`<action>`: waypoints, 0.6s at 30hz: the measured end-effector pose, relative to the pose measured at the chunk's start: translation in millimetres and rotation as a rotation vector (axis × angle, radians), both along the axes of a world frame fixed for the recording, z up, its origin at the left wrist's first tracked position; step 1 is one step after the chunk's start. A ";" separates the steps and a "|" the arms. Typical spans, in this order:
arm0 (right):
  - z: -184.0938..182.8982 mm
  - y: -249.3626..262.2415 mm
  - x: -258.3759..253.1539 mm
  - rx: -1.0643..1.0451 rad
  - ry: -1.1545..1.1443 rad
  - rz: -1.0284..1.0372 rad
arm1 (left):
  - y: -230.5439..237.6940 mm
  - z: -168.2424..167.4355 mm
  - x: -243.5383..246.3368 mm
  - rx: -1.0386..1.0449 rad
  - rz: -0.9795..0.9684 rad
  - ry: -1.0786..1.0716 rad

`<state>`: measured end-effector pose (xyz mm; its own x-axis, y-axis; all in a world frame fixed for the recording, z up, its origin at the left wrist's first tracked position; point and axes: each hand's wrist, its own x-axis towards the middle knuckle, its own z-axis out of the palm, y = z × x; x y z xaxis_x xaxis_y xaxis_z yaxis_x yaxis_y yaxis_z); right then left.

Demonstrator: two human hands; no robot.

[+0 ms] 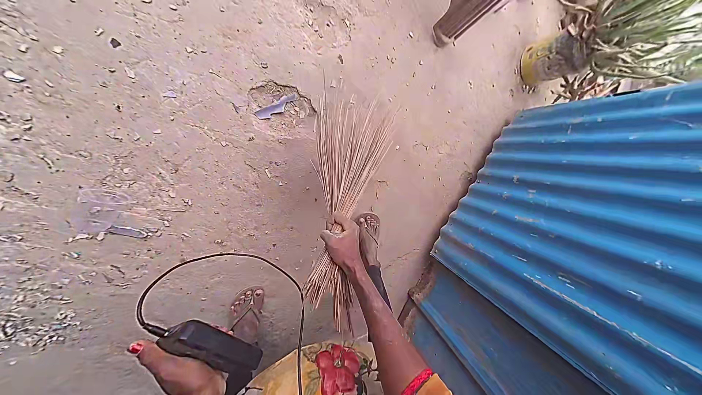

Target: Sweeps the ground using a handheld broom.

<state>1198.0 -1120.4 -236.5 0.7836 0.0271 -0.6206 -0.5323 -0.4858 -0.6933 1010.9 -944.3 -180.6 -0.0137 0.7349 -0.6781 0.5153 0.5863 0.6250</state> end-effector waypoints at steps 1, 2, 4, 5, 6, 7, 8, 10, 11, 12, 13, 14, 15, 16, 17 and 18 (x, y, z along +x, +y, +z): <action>0.1 -19.5 -15.0 -0.031 -0.031 -0.135 | -11.4 1.0 6.6 0.012 0.052 0.013; -5.9 -39.7 -31.6 -0.082 -0.029 -0.326 | -23.9 4.6 9.7 0.021 0.099 0.036; -32.9 -80.7 -40.8 -0.232 0.079 -0.713 | -57.1 5.0 9.1 -0.006 0.158 0.081; -48.6 -96.5 -30.6 -0.285 0.178 -0.861 | -76.5 2.1 1.1 -0.038 0.163 0.103; -64.1 -106.6 -10.0 -0.285 0.263 -0.926 | -98.7 -0.6 -8.9 -0.083 0.169 0.121; -80.4 -107.0 17.9 -0.275 0.291 -0.880 | -121.1 -1.3 -17.8 -0.139 0.190 0.144; -93.1 -97.0 49.4 -0.285 0.269 -0.726 | -144.0 1.5 -25.5 -0.195 0.222 0.180; -112.1 -70.6 109.6 -0.286 0.186 -0.307 | -186.1 8.5 -38.9 -0.286 0.274 0.243; -115.3 -61.7 133.6 -0.241 0.122 -0.090 | -204.9 9.7 -43.4 -0.324 0.280 0.249; -114.8 -58.7 151.1 -0.149 0.049 0.100 | -221.8 9.3 -44.2 -0.354 0.270 0.245; -110.5 -61.9 156.7 -0.022 -0.004 0.241 | -237.3 10.7 -44.0 -0.381 0.246 0.248; -103.3 -66.4 151.4 0.094 -0.054 0.311 | -250.3 11.3 -41.4 -0.396 0.215 0.258; -90.5 -70.6 134.2 0.174 -0.072 0.277 | -258.6 11.4 -36.8 -0.399 0.182 0.269; -72.1 -77.7 105.9 0.195 -0.042 0.139 | -265.4 13.2 -31.5 -0.393 0.157 0.281; -52.9 -84.7 75.2 0.155 0.023 -0.088 | -270.0 14.6 -23.9 -0.377 0.121 0.298; -40.5 -90.2 49.4 0.078 0.088 -0.385 | -273.3 15.4 -18.1 -0.358 0.083 0.325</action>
